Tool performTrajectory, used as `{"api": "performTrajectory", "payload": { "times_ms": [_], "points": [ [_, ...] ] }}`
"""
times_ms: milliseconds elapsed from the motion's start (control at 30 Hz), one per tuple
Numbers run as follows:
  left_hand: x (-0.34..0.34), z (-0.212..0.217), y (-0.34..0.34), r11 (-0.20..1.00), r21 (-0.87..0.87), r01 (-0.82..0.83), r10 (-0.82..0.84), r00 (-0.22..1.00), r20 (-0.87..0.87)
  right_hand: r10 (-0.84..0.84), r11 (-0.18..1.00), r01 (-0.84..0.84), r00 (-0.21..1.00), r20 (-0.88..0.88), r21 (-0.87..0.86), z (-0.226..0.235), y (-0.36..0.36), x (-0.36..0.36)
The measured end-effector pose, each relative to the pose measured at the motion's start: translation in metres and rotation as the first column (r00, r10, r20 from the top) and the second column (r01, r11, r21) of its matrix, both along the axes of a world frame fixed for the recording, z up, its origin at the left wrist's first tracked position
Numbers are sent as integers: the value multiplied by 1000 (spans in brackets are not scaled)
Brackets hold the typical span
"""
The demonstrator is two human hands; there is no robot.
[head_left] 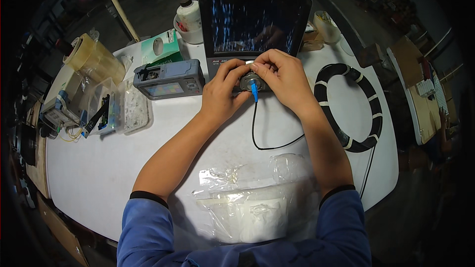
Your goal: The recorder inserts a fiber optic connector into a digital microscope for inspection.
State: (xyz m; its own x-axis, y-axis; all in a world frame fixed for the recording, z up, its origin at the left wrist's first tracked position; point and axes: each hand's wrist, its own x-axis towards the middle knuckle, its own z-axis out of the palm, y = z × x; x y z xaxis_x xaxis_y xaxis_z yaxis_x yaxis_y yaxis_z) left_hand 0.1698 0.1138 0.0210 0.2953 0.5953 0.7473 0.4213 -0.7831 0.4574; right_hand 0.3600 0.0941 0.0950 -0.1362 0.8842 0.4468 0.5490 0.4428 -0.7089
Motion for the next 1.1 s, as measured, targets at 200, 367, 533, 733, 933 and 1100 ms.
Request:
{"api": "performTrajectory", "payload": {
  "times_ms": [200,367,533,733,933,1100],
  "points": [
    [1,0,2,1000,18,-4,4,1000,5,-11,1000,11,1000,-11,-10,-2,2,0],
    [1,1,0,1000,15,-10,10,1000,10,-17,1000,17,1000,-19,-4,-3,2,-3],
    [1,0,-2,1000,16,-21,21,1000,11,-26,999,26,1000,-16,-28,-2,-1,-4],
    [2,0,-2,1000,-11,-19,20,1000,7,-25,1000,25,1000,-8,1,-4,2,-2],
    [2,-3,0,1000,-10,-15,16,1000,21,-13,999,13,1000,-17,-35,-1,1,-2],
    [1,-5,0,1000,19,-2,1,999,36,8,999,-11,996,-84,-46,2,-4,2]
  ]
}}
